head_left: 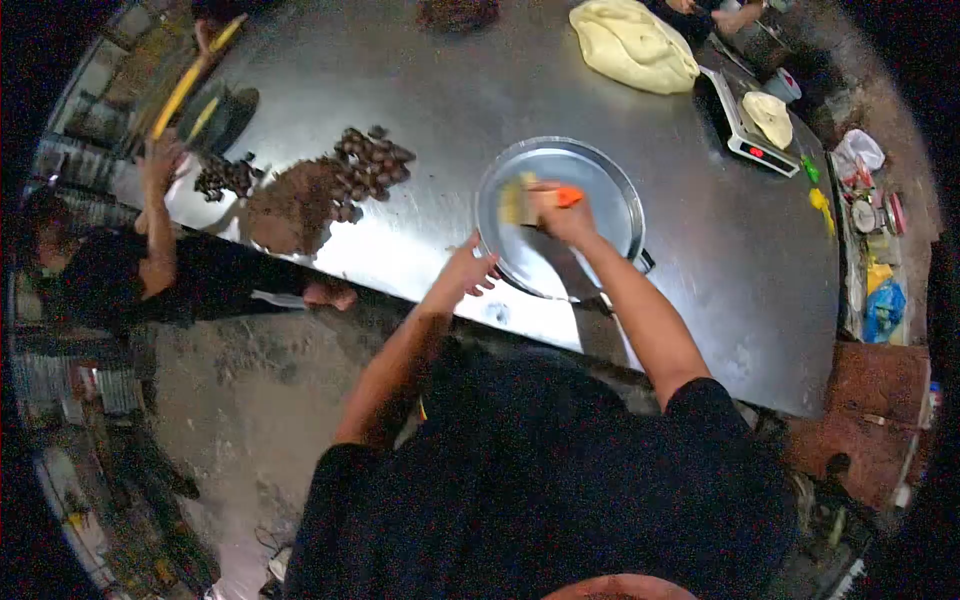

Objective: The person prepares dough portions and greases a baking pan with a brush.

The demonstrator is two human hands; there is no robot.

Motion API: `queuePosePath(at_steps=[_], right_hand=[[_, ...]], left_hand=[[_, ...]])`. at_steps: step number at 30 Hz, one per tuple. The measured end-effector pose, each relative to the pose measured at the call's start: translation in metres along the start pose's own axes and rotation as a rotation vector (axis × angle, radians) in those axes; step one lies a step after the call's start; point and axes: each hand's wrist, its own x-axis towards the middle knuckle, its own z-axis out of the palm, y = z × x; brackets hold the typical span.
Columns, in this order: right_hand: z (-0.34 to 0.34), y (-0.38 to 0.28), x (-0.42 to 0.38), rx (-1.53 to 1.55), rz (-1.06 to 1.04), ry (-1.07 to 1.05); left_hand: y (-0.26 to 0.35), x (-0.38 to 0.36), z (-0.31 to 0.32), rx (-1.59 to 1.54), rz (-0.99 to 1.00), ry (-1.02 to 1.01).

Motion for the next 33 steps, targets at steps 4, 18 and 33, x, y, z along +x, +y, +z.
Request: queuePosePath(at_steps=[4, 18, 33], right_hand=[[-0.086, 0.036, 0.056, -0.265, 0.008, 0.354], [-0.069, 0.018, -0.025, -0.127, 0.078, 0.097], [0.018, -0.012, -0.097, -0.136, -0.024, -0.145]], left_hand=[[-0.004, 0.006, 0.003, -0.007, -0.013, 0.059], [0.011, -0.003, 0.008, -0.013, -0.046, 0.112], [-0.002, 0.005, 0.007, -0.066, 0.040, 0.083]])
